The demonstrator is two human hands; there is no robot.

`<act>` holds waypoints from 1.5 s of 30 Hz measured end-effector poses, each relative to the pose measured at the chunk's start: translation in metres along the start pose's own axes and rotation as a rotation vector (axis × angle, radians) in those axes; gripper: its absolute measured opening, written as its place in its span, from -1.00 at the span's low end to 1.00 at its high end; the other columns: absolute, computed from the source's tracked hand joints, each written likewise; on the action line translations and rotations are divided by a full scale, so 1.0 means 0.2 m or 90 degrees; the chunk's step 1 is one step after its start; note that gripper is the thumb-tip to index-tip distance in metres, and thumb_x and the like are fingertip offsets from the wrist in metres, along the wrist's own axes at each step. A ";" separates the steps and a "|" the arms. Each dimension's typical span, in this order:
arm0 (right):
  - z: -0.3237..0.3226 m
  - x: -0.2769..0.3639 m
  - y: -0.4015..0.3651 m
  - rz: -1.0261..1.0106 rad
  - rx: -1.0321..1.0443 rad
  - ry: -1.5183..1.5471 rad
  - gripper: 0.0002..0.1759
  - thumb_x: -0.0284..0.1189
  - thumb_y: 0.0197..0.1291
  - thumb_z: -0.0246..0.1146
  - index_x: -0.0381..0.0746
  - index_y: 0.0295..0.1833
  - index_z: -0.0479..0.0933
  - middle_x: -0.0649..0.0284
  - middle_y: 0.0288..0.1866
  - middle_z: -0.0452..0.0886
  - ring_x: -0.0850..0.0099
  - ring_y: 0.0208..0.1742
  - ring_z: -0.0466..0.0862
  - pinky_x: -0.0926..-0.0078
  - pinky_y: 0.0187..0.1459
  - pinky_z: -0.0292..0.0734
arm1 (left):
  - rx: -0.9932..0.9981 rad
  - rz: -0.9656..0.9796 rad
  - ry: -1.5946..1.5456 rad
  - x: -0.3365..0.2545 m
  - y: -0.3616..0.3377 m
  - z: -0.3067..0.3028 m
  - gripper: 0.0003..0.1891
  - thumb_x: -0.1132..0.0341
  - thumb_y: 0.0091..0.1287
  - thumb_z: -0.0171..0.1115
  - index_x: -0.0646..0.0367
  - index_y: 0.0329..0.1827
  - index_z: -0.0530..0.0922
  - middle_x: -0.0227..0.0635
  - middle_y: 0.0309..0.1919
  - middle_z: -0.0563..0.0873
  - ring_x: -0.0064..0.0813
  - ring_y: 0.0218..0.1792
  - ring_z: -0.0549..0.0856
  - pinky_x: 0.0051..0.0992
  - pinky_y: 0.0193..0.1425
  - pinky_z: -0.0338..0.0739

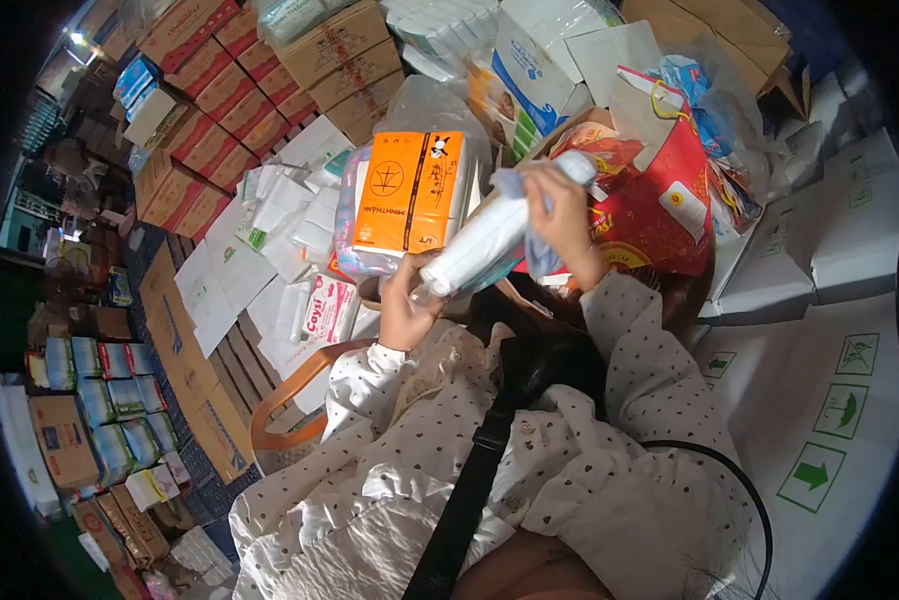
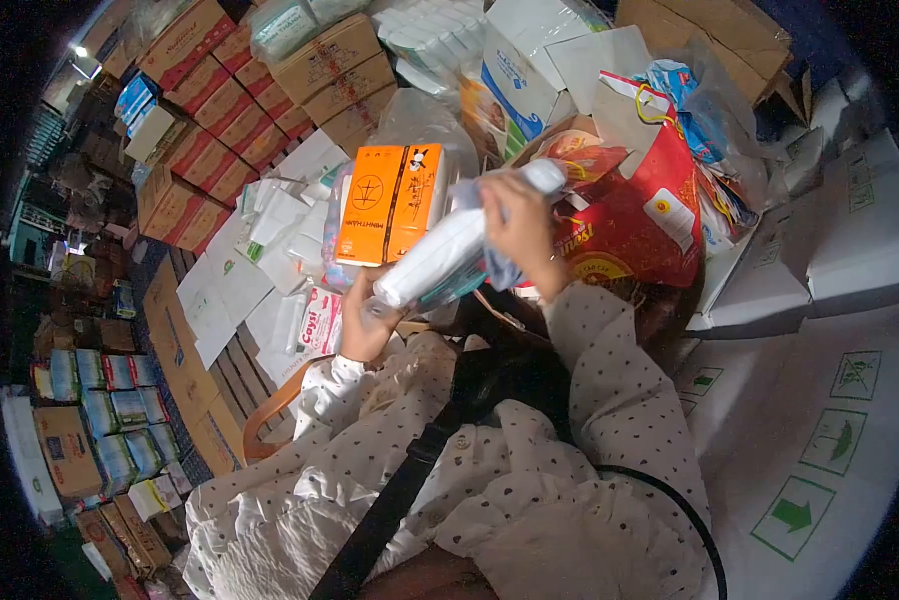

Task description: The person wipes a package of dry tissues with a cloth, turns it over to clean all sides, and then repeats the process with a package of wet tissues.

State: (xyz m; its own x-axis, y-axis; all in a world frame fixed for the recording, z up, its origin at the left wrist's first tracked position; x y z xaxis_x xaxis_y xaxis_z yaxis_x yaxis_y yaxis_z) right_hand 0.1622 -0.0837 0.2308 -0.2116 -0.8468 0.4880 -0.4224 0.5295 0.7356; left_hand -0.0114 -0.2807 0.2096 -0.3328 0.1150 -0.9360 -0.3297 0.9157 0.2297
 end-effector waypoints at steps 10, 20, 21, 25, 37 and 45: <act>-0.08 -0.25 -0.01 0.120 -0.068 -0.118 -0.84 -0.48 0.24 0.18 -0.30 -0.17 0.62 0.02 -0.23 0.67 0.01 -0.16 0.67 0.19 -0.10 0.56 | 0.007 0.012 -0.015 0.01 0.00 0.03 -0.59 0.64 0.08 0.31 0.33 0.02 0.47 -0.11 -0.05 0.71 -0.39 0.03 0.68 -0.42 0.16 0.53; 0.16 0.43 -0.03 -0.003 0.049 0.103 -0.84 -0.47 0.19 0.15 -0.29 -0.23 0.61 0.08 -0.21 0.69 0.06 -0.13 0.68 0.19 0.08 0.56 | -0.095 -0.031 0.067 -0.03 -0.01 0.08 -0.62 0.55 0.05 0.37 0.32 -0.04 0.50 -0.05 -0.22 0.74 -0.30 -0.13 0.76 -0.38 -0.05 0.58; 0.17 0.48 -0.04 -0.010 0.069 0.125 -0.85 -0.48 0.18 0.16 -0.29 -0.23 0.61 0.09 -0.23 0.69 0.07 -0.14 0.68 0.18 0.09 0.56 | -0.098 -0.031 0.069 0.00 -0.02 0.09 -0.62 0.55 0.05 0.37 0.32 -0.04 0.50 -0.05 -0.22 0.74 -0.30 -0.13 0.76 -0.38 -0.05 0.58; 0.18 0.60 -0.05 -0.061 0.077 0.141 -0.83 -0.55 0.15 0.16 -0.36 -0.19 0.61 0.08 -0.20 0.69 0.06 -0.15 0.70 0.14 0.07 0.56 | -0.214 0.065 0.054 0.03 -0.04 0.11 -0.69 0.46 0.02 0.39 0.28 -0.14 0.57 -0.06 -0.29 0.73 -0.21 -0.23 0.76 -0.36 -0.11 0.59; -0.02 -0.24 0.04 0.037 -0.050 -0.163 -0.83 -0.49 0.27 0.15 -0.35 -0.20 0.60 -0.04 -0.22 0.67 0.01 -0.14 0.67 0.21 -0.10 0.56 | -0.060 0.068 0.015 0.04 -0.03 0.05 -0.57 0.62 0.03 0.29 0.34 0.04 0.53 -0.04 0.02 0.72 -0.23 0.10 0.72 -0.37 0.20 0.56; 0.06 0.31 -0.01 0.094 -0.025 0.085 -0.81 -0.47 0.24 0.14 -0.33 -0.21 0.61 -0.01 -0.21 0.67 0.00 -0.15 0.67 0.21 -0.03 0.55 | -0.037 0.078 0.049 -0.06 0.07 0.11 -0.57 0.58 0.02 0.26 0.30 0.03 0.53 -0.02 -0.10 0.74 -0.20 0.01 0.76 -0.40 0.04 0.59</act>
State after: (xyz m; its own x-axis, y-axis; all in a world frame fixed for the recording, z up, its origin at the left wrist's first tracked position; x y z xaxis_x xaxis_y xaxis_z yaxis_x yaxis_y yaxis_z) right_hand 0.1392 -0.1372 0.2532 -0.1487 -0.7469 0.6481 -0.3605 0.6512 0.6678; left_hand 0.0069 -0.2616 0.2173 -0.4399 0.1921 -0.8773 -0.3324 0.8727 0.3577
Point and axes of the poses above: each hand's wrist, its own y-axis towards the middle knuckle, its own z-axis out of the palm, x = y × z, the point moved 1 cm from there along y, towards the middle knuckle
